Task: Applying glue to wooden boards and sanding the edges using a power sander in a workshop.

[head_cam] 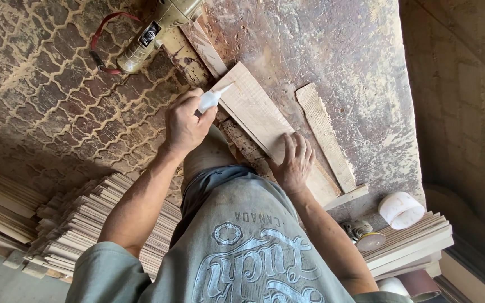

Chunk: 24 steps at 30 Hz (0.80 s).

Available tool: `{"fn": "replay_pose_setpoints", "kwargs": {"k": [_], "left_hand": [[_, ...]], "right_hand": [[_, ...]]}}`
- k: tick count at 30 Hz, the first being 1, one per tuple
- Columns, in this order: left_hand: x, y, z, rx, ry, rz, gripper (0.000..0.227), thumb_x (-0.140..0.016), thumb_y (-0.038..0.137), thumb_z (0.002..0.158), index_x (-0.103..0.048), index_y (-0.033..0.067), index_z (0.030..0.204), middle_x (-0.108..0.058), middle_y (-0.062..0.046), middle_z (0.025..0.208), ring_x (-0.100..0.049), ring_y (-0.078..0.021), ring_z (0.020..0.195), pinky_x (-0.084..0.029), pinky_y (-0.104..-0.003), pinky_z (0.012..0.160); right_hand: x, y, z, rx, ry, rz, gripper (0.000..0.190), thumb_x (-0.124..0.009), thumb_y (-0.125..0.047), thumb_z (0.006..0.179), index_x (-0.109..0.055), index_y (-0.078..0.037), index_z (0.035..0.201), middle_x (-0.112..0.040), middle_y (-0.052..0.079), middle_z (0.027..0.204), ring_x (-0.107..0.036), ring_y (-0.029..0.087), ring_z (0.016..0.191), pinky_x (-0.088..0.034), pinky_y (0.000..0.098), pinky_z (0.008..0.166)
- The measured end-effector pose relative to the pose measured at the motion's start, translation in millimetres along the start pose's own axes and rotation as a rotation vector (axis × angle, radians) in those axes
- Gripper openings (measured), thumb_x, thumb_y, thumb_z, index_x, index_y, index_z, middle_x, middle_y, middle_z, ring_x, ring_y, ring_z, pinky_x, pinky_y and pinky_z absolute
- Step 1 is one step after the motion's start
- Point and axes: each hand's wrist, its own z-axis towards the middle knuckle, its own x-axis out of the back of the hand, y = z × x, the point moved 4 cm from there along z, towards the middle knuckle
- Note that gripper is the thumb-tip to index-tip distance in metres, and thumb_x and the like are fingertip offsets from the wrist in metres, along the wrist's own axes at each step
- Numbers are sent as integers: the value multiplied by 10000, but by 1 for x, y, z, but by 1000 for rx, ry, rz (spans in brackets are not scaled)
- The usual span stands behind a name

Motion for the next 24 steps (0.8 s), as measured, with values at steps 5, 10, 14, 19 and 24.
{"fn": "replay_pose_setpoints", "kwargs": {"k": [5, 10, 14, 19, 24], "left_hand": [[11, 32, 19, 64, 19, -283, 195, -766, 97, 951, -709, -49, 1066, -705, -216, 987, -687, -292, 863, -561, -394, 694], [16, 55, 29, 171, 15, -451, 259, -737, 89, 962, -672, -64, 1160, -691, -244, 976, -681, -313, 865, -559, -373, 700], [8, 49, 22, 226, -25, -530, 310, -752, 149, 957, -675, -41, 1190, -686, -221, 986, -674, -255, 871, -558, -333, 723], [11, 53, 10, 294, 29, -517, 339, -793, 130, 926, -694, -36, 1204, -686, -248, 992, -687, -287, 885, -575, -361, 738], [-7, 48, -17, 399, 31, -651, 382, -815, 71, 875, -682, -32, 1217, -684, -202, 1020, -677, -240, 937, -591, -386, 764]], "right_hand": [[11, 36, -2, 82, 41, 41, 635, -775, -319, 776, -630, -176, 1377, -635, 109, 1364, -647, 348, 1205, -517, 472, 987], [73, 67, 44, -174, -277, 566, 332, -704, -202, 983, -681, -138, 1308, -767, 164, 1059, -744, 343, 977, -585, 470, 873], [42, 91, 38, -242, -359, 460, 418, -754, -251, 922, -692, -189, 1331, -768, 110, 1089, -718, 315, 1054, -572, 464, 915], [13, 86, 8, -206, -3, 170, 459, -817, -302, 873, -696, -172, 1296, -677, 102, 1120, -708, 367, 978, -579, 514, 831], [26, 52, -8, -220, 83, 239, 428, -828, -283, 860, -712, -169, 1256, -652, 156, 1248, -666, 391, 1102, -499, 548, 995]]}}
